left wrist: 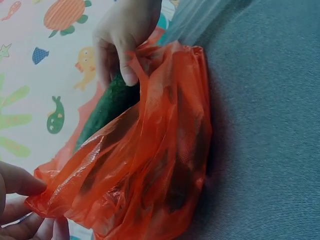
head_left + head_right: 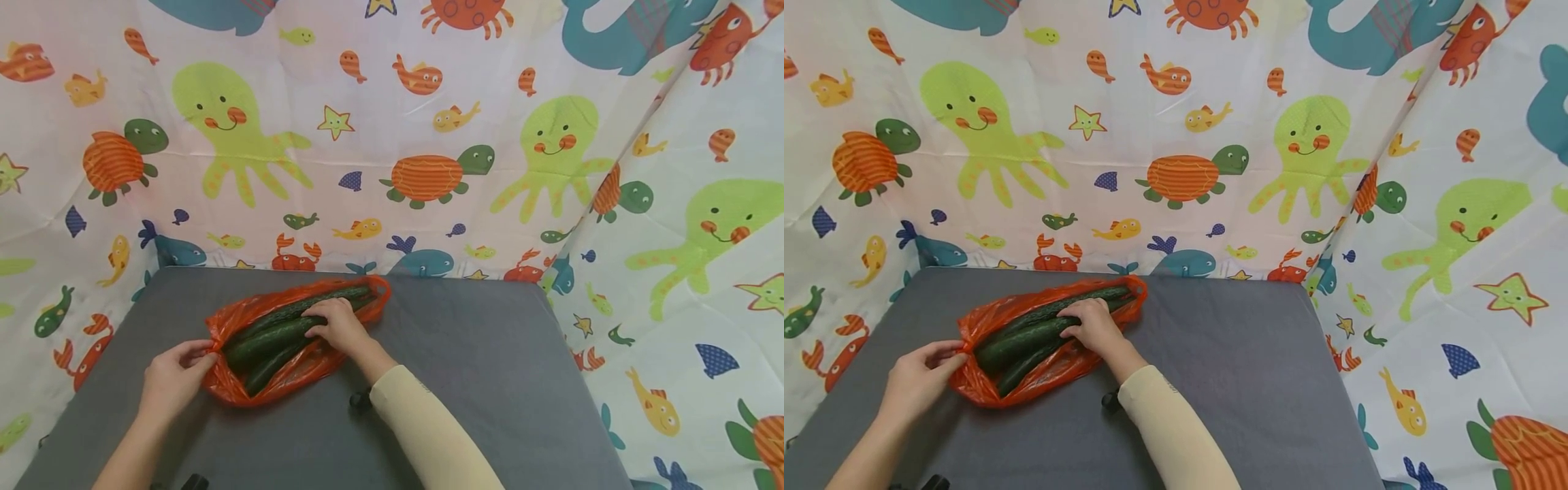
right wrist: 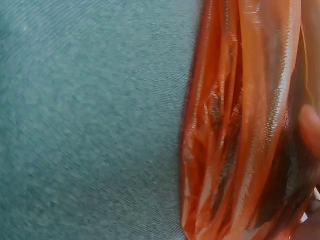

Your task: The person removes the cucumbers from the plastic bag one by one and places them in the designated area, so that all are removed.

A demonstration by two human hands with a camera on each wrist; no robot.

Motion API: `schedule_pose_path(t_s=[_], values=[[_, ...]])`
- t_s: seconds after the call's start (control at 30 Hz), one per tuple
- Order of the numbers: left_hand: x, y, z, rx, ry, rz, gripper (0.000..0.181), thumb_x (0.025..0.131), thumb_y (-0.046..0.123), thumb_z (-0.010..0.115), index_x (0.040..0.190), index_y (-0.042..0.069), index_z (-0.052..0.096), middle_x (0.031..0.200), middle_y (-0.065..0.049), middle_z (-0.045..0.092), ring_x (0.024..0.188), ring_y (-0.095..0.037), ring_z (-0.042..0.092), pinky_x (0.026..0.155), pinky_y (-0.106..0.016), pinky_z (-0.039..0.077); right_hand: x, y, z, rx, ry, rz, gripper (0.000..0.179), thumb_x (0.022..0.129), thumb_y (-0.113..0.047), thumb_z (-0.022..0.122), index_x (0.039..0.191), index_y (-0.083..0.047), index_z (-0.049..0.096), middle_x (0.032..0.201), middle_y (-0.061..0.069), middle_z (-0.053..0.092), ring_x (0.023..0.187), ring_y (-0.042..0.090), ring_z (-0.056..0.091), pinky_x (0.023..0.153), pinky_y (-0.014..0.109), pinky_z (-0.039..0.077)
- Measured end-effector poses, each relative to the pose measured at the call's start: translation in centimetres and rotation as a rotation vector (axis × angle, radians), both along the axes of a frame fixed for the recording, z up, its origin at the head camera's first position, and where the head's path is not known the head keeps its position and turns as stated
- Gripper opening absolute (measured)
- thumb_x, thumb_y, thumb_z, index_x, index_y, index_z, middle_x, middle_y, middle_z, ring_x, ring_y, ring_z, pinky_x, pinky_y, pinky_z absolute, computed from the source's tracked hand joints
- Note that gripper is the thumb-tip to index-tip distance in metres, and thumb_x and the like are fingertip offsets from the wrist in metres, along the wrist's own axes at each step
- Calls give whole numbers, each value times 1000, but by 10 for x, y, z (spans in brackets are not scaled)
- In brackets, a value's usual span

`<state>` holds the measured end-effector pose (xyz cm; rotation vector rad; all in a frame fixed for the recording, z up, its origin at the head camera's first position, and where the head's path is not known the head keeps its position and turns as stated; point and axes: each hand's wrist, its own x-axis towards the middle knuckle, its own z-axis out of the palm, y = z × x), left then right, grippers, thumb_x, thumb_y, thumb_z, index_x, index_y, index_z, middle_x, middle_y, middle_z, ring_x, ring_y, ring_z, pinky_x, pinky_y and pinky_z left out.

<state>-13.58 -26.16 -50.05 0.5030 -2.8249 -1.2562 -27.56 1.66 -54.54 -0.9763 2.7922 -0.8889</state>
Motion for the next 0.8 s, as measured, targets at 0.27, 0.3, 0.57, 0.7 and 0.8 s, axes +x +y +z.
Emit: schedule_pose_path(t_s=[0.27, 0.3, 0.57, 0.7, 0.8], values=[[-2, 2, 1, 7, -12, 18, 42, 99, 34, 62, 129, 4, 65, 117, -23, 70, 99, -32, 66, 63, -19, 52, 0, 2, 8, -86, 22, -12, 42, 85, -29, 79, 126, -22, 72, 126, -6, 71, 121, 12, 62, 113, 39, 38], [-2, 3, 1, 3, -8, 19, 41, 100, 33, 61, 128, 4, 66, 116, -23, 70, 99, -32, 66, 63, -19, 52, 1, 3, 8, -91, 20, -16, 42, 85, -30, 79, 126, -22, 72, 126, -5, 71, 121, 12, 62, 113, 38, 38], [0, 1, -3, -18, 15, 32, 38, 100, 30, 61, 126, 3, 66, 115, -23, 71, 97, -32, 66, 60, -21, 51, 5, 4, 15, -108, 2, -31, 42, 85, -29, 79, 126, -21, 72, 126, -5, 71, 122, 16, 60, 109, 35, 42], [-1, -1, -3, -23, 7, 26, 40, 100, 31, 61, 127, 2, 66, 115, -24, 71, 97, -33, 67, 60, -21, 51, 7, 5, 18, -130, -1, -27, 42, 85, -29, 79, 126, -22, 72, 126, -5, 71, 121, 15, 61, 106, 32, 45], [-1, -1, -3, -28, -3, 22, 40, 100, 31, 61, 128, 2, 65, 115, -24, 71, 99, -33, 67, 61, -21, 51, 8, 4, 21, -149, 6, -8, 42, 85, -29, 79, 126, -22, 72, 126, -5, 71, 120, 14, 62, 105, 30, 46]])
